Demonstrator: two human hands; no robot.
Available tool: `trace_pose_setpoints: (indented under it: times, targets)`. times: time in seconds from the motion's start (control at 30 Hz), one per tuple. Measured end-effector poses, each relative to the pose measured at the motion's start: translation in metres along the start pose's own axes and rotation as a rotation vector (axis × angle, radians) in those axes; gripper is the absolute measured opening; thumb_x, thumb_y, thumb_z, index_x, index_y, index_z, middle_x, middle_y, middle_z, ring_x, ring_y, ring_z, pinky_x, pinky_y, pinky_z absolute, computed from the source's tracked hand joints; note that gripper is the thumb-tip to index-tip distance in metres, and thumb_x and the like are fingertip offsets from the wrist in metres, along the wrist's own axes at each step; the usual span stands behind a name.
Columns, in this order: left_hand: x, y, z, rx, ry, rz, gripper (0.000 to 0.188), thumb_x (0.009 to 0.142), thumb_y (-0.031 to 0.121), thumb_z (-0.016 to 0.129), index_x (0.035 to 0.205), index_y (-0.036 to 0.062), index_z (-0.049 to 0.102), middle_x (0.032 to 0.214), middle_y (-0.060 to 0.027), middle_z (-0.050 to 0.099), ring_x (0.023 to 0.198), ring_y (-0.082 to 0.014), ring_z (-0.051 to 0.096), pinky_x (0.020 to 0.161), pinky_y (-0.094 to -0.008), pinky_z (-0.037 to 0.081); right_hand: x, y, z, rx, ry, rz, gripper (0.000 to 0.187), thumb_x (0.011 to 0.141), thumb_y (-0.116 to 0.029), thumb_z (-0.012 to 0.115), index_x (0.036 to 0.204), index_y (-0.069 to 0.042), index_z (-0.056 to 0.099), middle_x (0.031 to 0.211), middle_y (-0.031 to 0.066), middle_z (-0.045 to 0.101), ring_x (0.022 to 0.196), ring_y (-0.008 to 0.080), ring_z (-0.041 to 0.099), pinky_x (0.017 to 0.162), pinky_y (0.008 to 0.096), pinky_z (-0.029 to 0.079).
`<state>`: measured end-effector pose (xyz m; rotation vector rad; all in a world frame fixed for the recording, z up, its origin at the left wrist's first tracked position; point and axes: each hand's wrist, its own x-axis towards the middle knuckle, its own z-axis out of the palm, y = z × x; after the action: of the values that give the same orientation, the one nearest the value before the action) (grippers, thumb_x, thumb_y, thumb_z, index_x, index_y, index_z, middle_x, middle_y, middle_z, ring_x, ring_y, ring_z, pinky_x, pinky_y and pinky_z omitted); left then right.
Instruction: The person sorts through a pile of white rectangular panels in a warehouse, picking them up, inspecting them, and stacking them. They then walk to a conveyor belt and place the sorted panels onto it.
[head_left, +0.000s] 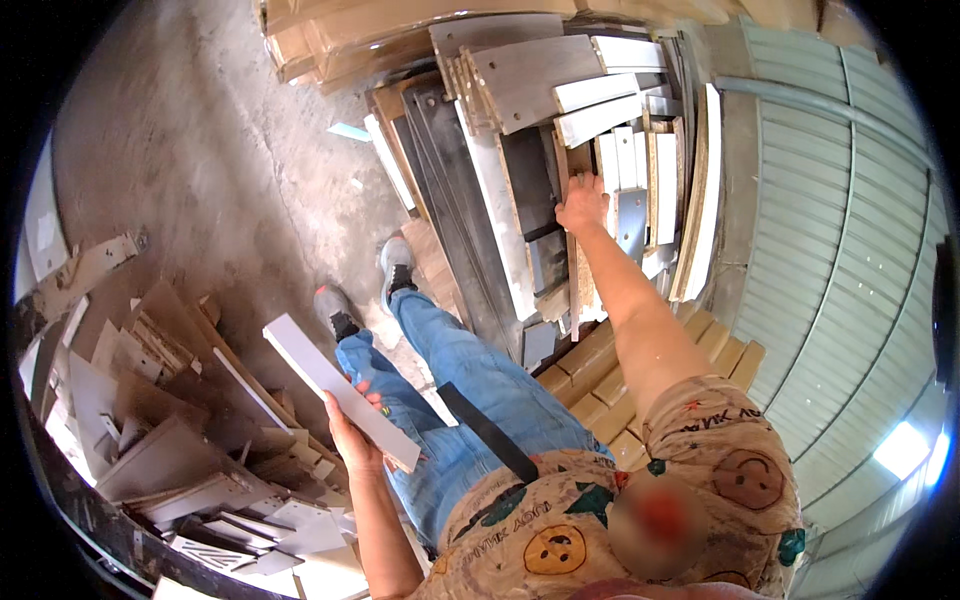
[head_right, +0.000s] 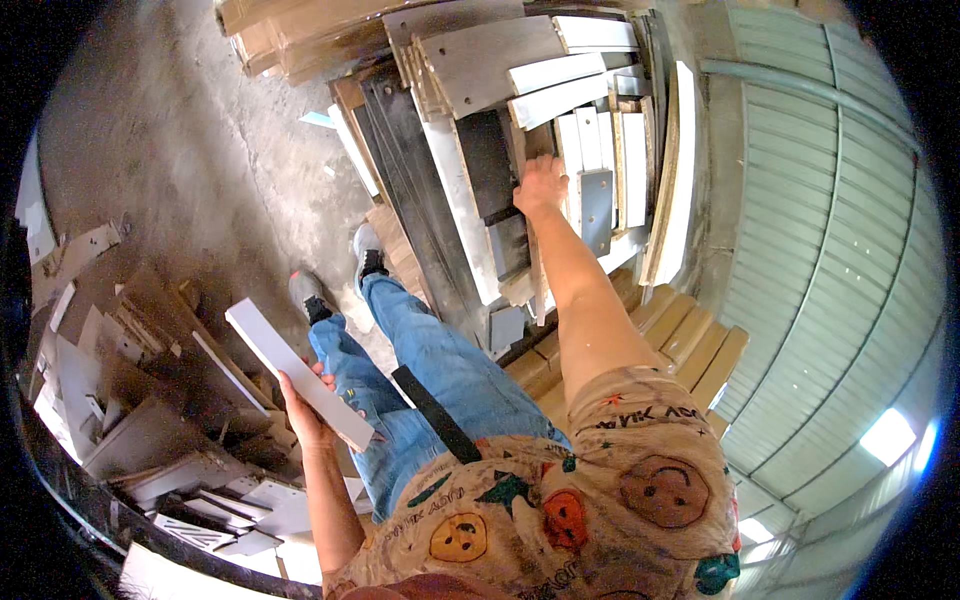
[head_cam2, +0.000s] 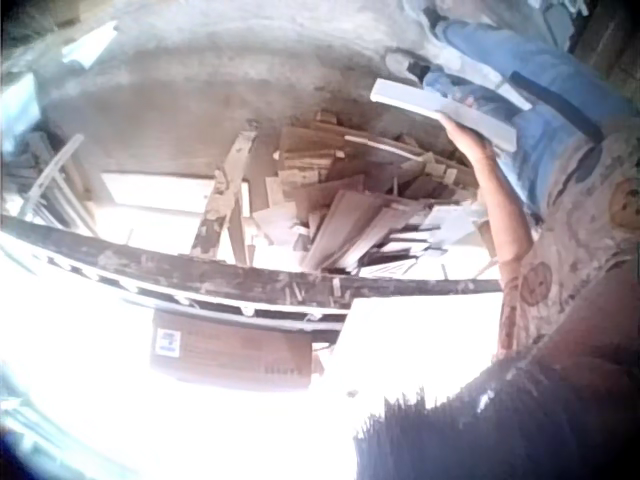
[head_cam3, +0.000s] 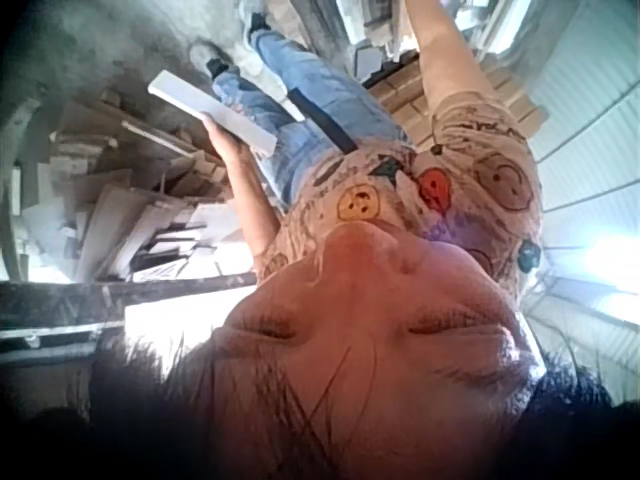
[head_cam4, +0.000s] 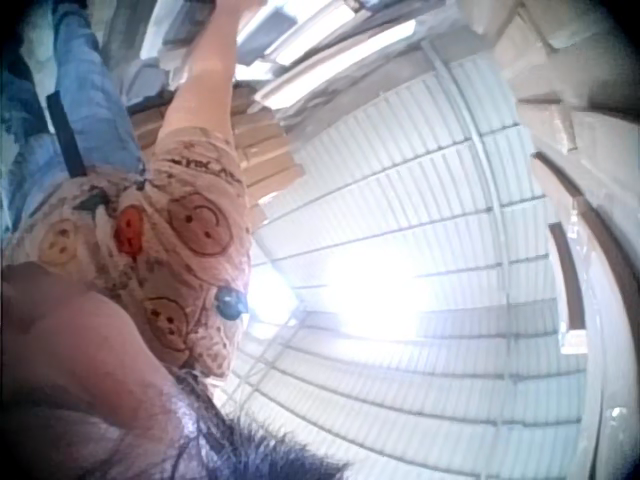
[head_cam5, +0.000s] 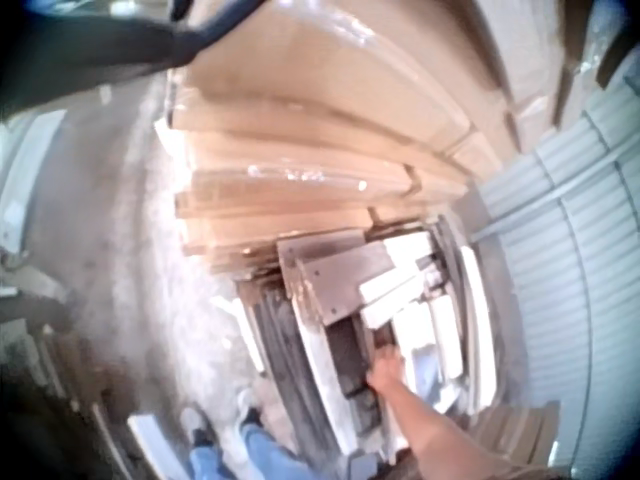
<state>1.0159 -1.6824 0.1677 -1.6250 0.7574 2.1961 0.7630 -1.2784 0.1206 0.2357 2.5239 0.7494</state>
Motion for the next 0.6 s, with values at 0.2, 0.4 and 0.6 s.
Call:
trace_pose_setpoints:
  times: [0.2,0.4,0.6]
  targets:
    - [-0.002,-0.001,0.003,-0.012,0.037,-0.025,0.057,0.088,0.054,0.043,0.118,0.005,0.047,0.093,-0.0065,0.057,0.074,-0.0143,0.056,0.067,-0.026,0.046,0.0,0.002,-0.016,0.035,-0.045,-0.106,0.062,0.073,-0.05,0.063,0.118,-0.01,0.051,0.127,0.0124,0.039,0.12,0.0308,0.034,0.094,0.0484,0.037]
    - [0.005,0.0,0.013,-0.009,0.031,-0.027,0.055,0.087,0.055,0.045,0.114,0.0066,0.047,0.089,-0.0065,0.057,0.073,-0.0165,0.056,0.063,-0.0267,0.047,0.039,0.047,-0.022,0.492,0.291,-0.154,0.043,0.081,-0.043,0.056,0.11,-0.012,0.058,0.123,0.0144,0.047,0.114,0.0356,0.041,0.097,0.0444,0.035]
    - [0.013,-0.003,0.065,0.162,0.047,-0.02,0.056,0.085,0.057,0.047,0.109,0.0064,0.049,0.085,-0.0073,0.055,0.07,-0.0183,0.054,0.061,-0.0281,0.047,0.15,0.092,-0.033,0.724,0.182,0.367,0.055,0.089,-0.047,0.038,0.127,-0.008,0.038,0.112,0.021,0.056,0.11,0.0376,0.045,0.092,0.0438,0.037]
